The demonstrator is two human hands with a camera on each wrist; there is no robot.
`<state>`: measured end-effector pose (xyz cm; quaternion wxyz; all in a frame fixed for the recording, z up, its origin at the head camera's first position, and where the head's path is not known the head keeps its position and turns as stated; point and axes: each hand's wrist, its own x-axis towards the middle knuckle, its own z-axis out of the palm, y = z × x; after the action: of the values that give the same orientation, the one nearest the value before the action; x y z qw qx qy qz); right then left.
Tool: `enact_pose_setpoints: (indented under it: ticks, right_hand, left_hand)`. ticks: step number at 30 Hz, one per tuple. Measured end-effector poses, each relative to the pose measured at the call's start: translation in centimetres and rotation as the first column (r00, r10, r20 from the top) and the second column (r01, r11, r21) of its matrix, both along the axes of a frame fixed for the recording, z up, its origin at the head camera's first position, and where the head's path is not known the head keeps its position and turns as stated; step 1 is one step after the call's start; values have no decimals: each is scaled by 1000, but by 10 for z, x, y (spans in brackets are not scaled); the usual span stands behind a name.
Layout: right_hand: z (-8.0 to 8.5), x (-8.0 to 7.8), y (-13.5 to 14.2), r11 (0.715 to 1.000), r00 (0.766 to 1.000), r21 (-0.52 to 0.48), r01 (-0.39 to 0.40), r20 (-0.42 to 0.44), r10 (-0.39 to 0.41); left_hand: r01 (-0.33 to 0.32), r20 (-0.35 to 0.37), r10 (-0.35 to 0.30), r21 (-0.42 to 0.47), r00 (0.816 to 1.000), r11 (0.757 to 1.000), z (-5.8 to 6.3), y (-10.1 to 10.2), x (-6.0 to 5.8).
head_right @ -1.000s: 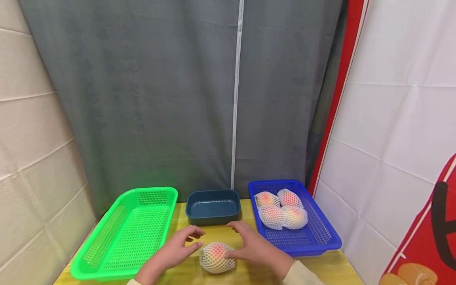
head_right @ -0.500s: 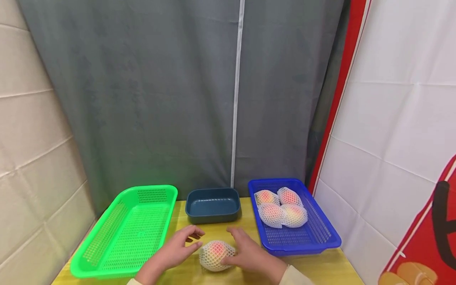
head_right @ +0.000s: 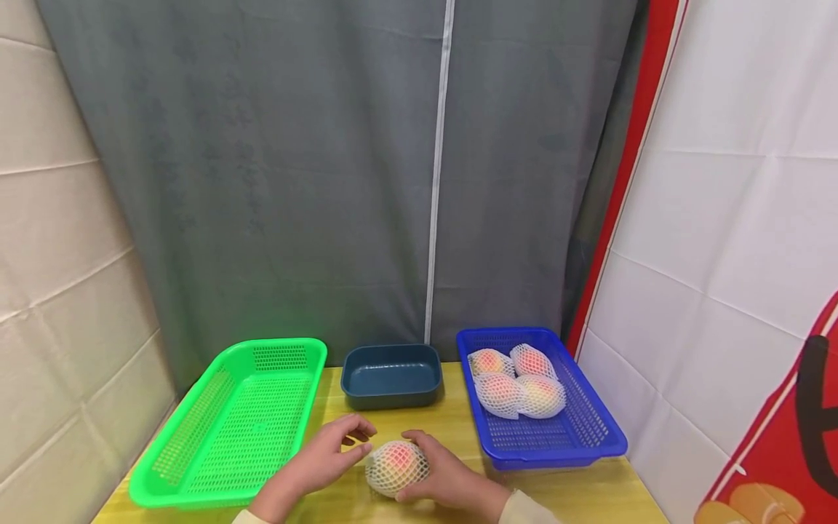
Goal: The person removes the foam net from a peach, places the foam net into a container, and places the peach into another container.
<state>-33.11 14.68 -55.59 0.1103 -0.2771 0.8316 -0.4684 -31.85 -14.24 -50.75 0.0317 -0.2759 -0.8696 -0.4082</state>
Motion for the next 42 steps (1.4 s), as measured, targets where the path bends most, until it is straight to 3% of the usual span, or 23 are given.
enact_pose_setpoints:
  ticks: [15,25,33,42]
  right_hand:
    - [-8,-2,-8,995,998,-97,0,56,6]
    - [-8,-2,-13,995,999,-91,40,4,-39]
    - [15,-5,-12,983,997,-172,60,-42,-68]
    - [44,-11,-6,981,978,-184,67,-182,-101]
  left_hand:
    - [10,16,-10,17,1000,1000,-2,-1,2]
    - [6,9,-6,36,1000,999,-1,-2,1]
    - [-6,-36,10,97,999,995,0,-6,-3]
    - [-28,-75,40,155,996,988,1,-9,-6]
